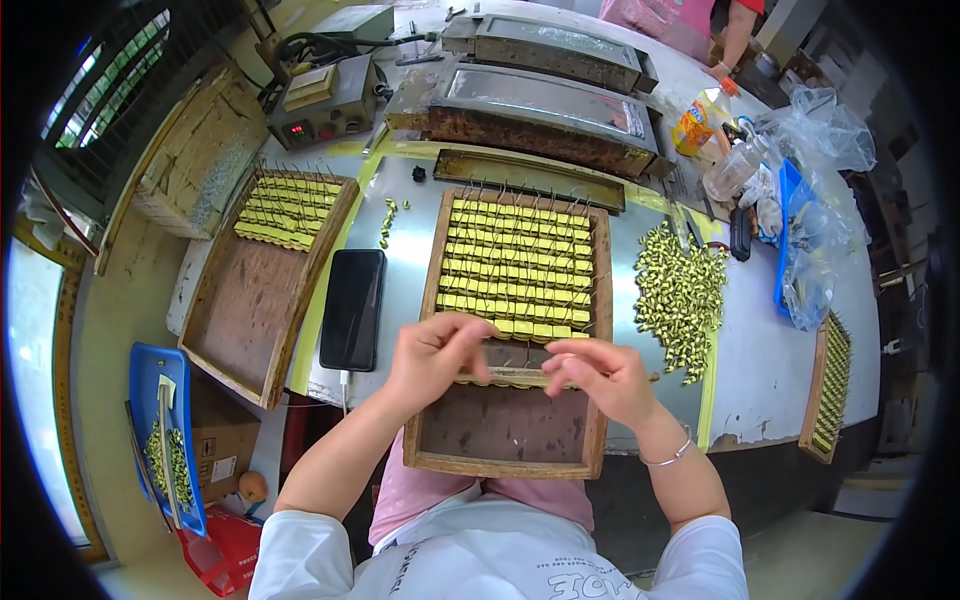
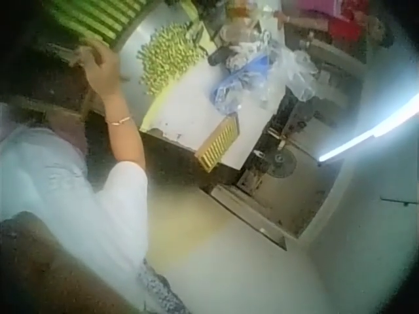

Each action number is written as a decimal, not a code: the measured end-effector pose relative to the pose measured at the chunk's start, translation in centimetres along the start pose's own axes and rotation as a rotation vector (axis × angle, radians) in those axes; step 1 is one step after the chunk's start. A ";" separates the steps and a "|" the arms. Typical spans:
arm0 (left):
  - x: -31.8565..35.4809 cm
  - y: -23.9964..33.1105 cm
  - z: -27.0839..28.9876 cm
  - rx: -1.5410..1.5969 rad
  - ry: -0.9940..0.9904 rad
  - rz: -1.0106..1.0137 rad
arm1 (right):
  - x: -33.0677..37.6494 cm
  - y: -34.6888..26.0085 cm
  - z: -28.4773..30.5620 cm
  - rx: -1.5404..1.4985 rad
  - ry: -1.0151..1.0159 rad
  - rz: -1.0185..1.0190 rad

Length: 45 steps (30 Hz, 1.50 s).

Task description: The person arranges small yellow electronic components into a grid-like wooden frame by hand, picking them from a plastic tray and placing them into the frame.

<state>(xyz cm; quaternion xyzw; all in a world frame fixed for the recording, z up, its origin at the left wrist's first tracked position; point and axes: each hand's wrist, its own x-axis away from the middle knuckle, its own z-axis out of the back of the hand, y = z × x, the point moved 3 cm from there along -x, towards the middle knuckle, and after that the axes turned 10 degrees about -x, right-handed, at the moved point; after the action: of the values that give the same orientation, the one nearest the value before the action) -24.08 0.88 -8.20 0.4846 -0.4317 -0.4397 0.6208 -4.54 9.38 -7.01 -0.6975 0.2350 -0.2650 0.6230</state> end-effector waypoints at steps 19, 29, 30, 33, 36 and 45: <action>3.7 -2.1 7.4 -0.201 0.041 0.219 | 2.9 1.6 4.5 0.588 0.174 -0.014; 4.5 -2.5 6.5 0.025 -0.012 0.415 | 2.7 0.0 3.8 0.521 0.117 0.014; 4.5 -2.5 6.5 0.024 -0.010 0.414 | 2.6 -0.1 3.6 0.520 0.117 0.017; 4.5 -2.2 6.6 -0.007 0.030 0.406 | 2.1 -0.4 2.9 0.566 0.109 0.054; 4.8 -1.5 6.9 0.021 0.040 0.392 | 2.1 -0.6 2.8 0.530 0.151 0.071; 5.8 0.0 4.3 0.505 -0.052 0.314 | 2.0 -4.3 0.8 0.369 0.186 0.071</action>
<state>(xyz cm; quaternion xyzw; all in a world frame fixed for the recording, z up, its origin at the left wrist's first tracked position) -26.79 -5.66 -6.84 0.5394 -0.6132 -0.2292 0.5296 -2.52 9.13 -2.66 -0.5355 0.2634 -0.3448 0.7246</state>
